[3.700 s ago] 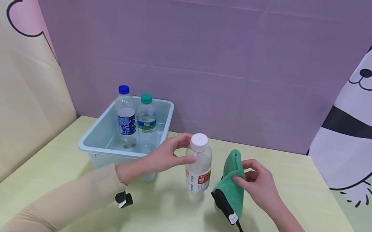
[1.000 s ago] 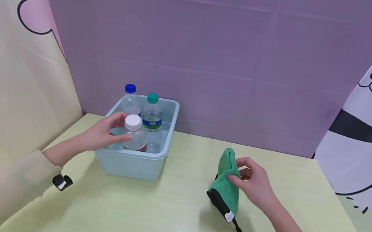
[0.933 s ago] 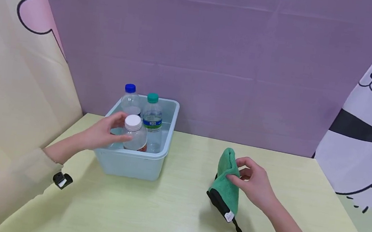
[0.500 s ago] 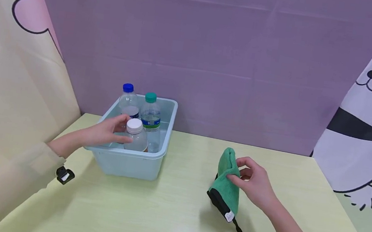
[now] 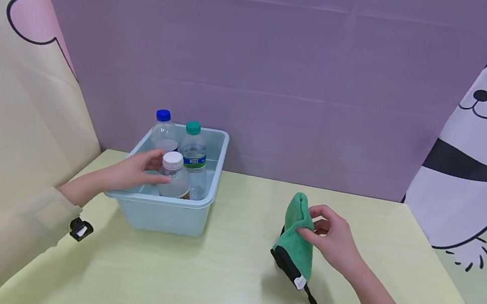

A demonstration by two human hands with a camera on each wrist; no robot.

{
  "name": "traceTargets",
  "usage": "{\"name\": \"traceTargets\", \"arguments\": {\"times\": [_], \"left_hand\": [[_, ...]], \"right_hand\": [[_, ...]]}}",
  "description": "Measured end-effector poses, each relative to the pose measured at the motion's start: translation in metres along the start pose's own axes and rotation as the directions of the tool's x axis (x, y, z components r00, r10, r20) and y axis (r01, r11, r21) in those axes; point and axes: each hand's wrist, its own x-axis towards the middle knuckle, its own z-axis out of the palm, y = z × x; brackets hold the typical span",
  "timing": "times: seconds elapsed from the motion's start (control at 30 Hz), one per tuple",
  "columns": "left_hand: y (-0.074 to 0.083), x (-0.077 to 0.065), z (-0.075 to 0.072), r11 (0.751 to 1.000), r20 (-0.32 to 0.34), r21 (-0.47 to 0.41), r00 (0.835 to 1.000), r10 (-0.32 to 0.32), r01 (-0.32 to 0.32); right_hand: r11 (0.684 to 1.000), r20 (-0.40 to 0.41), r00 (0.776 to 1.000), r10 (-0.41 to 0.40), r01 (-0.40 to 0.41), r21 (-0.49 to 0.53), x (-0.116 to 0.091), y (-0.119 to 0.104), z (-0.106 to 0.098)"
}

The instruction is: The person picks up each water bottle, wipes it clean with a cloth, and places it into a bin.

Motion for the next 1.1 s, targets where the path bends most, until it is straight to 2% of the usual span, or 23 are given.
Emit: {"name": "traceTargets", "arguments": {"times": [0.13, 0.27, 0.43, 0.67, 0.9, 1.1], "left_hand": [[-0.001, 0.0, -0.002, 1.0, -0.016, 0.028, 1.0, 0.003, -0.003], [0.0, -0.001, -0.005, 0.998, -0.037, 0.051, 0.998, -0.043, 0.044], [0.003, -0.003, -0.009, 0.997, -0.048, 0.024, 0.996, -0.069, 0.07], [0.006, -0.009, -0.016, 0.999, -0.077, 0.028, 0.997, -0.025, 0.027], [0.01, -0.021, -0.021, 0.999, -0.112, 0.021, 0.993, 0.032, -0.03], [0.019, -0.034, -0.021, 0.999, -0.143, -0.023, 0.989, 0.04, -0.044]], "right_hand": [[1.0, -0.005, 1.0, -0.01, 0.01, -0.004, 0.001, -0.002, -0.001], [1.0, -0.005, 1.0, -0.01, 0.01, 0.0, 0.002, -0.004, -0.001], [1.0, -0.001, 1.0, -0.001, 0.001, 0.009, 0.001, -0.006, -0.002], [1.0, -0.001, 1.0, -0.02, 0.02, 0.0, 0.002, -0.007, -0.004], [0.998, -0.009, 0.999, -0.047, 0.047, -0.034, 0.002, -0.006, -0.012], [0.996, -0.025, 0.998, -0.051, 0.049, -0.072, 0.0, -0.004, -0.02]]}}
